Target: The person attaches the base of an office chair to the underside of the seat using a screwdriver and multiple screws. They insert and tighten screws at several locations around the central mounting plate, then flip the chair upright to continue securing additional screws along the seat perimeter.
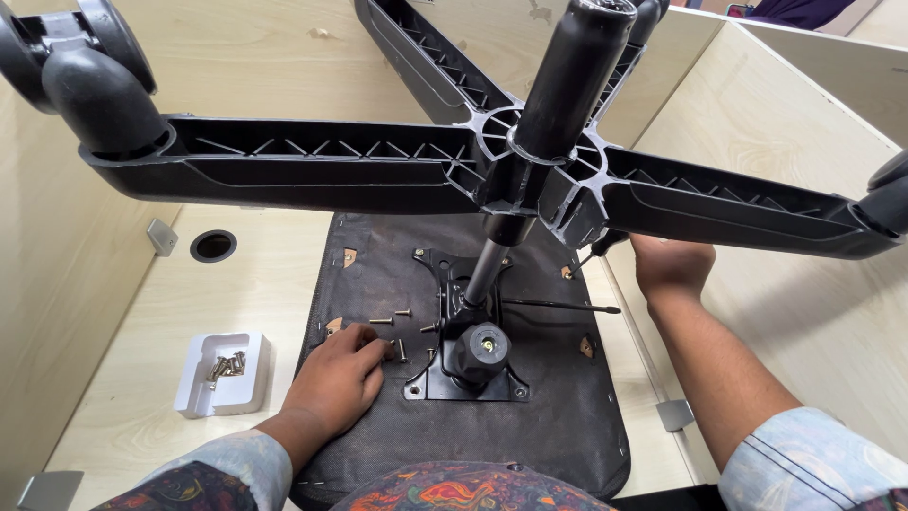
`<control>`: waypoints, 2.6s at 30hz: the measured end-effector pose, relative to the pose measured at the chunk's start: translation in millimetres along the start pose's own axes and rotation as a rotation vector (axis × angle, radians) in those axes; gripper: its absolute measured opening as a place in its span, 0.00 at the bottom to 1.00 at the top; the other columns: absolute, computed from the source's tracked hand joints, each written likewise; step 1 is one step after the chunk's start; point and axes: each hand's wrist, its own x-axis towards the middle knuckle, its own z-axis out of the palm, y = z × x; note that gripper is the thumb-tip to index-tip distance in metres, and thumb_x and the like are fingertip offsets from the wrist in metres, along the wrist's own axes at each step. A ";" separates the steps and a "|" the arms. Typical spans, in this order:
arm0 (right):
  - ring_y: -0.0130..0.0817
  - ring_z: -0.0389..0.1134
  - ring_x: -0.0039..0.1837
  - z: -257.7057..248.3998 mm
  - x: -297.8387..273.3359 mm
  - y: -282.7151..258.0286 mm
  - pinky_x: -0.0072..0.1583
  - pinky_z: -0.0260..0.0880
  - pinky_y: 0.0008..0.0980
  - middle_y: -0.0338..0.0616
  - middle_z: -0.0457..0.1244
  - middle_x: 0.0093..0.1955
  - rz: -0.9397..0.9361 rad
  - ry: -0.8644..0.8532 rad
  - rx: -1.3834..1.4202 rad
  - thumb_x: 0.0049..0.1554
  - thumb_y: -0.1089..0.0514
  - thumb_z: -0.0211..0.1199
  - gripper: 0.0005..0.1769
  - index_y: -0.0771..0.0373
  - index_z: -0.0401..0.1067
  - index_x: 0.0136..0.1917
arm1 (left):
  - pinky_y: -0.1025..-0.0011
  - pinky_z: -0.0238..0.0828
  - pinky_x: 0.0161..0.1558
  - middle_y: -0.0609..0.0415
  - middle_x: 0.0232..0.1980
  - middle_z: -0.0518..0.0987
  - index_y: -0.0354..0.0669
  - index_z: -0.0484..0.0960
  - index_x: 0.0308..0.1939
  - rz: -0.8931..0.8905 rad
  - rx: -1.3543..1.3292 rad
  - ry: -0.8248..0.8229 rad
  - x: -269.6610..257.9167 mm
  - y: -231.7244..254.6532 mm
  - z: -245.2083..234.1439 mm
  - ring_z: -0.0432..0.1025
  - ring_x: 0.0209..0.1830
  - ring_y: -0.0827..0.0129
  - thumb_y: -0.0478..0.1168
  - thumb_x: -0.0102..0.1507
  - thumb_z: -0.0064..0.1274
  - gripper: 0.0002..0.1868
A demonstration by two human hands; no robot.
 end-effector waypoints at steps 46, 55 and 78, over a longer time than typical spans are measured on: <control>0.34 0.74 0.48 -7.3 -34.1 -5.7 0.48 0.74 0.30 0.44 0.68 0.50 0.191 0.042 0.071 0.57 0.53 0.71 0.12 0.64 0.79 0.47 | 0.58 0.66 0.60 0.51 0.58 0.75 0.51 0.80 0.53 0.088 0.079 0.057 -3.9 -11.0 15.8 0.70 0.58 0.53 0.42 0.62 0.51 0.15; 0.35 0.72 0.45 3.5 -35.5 -2.4 0.48 0.72 0.32 0.44 0.68 0.48 0.148 0.042 0.087 0.58 0.54 0.71 0.11 0.63 0.79 0.48 | 0.55 0.59 0.65 0.49 0.66 0.68 0.50 0.71 0.63 0.073 0.176 -0.047 -17.7 -1.9 11.3 0.63 0.66 0.50 0.48 0.63 0.49 0.24; 0.40 0.74 0.43 -3.5 -16.2 9.3 0.49 0.72 0.34 0.48 0.72 0.38 0.269 -0.113 -0.037 0.53 0.44 0.73 0.18 0.62 0.83 0.41 | 0.52 0.23 0.77 0.46 0.83 0.40 0.47 0.44 0.79 0.066 0.361 -0.503 -16.3 -0.4 -0.1 0.31 0.83 0.55 0.62 0.69 0.31 0.40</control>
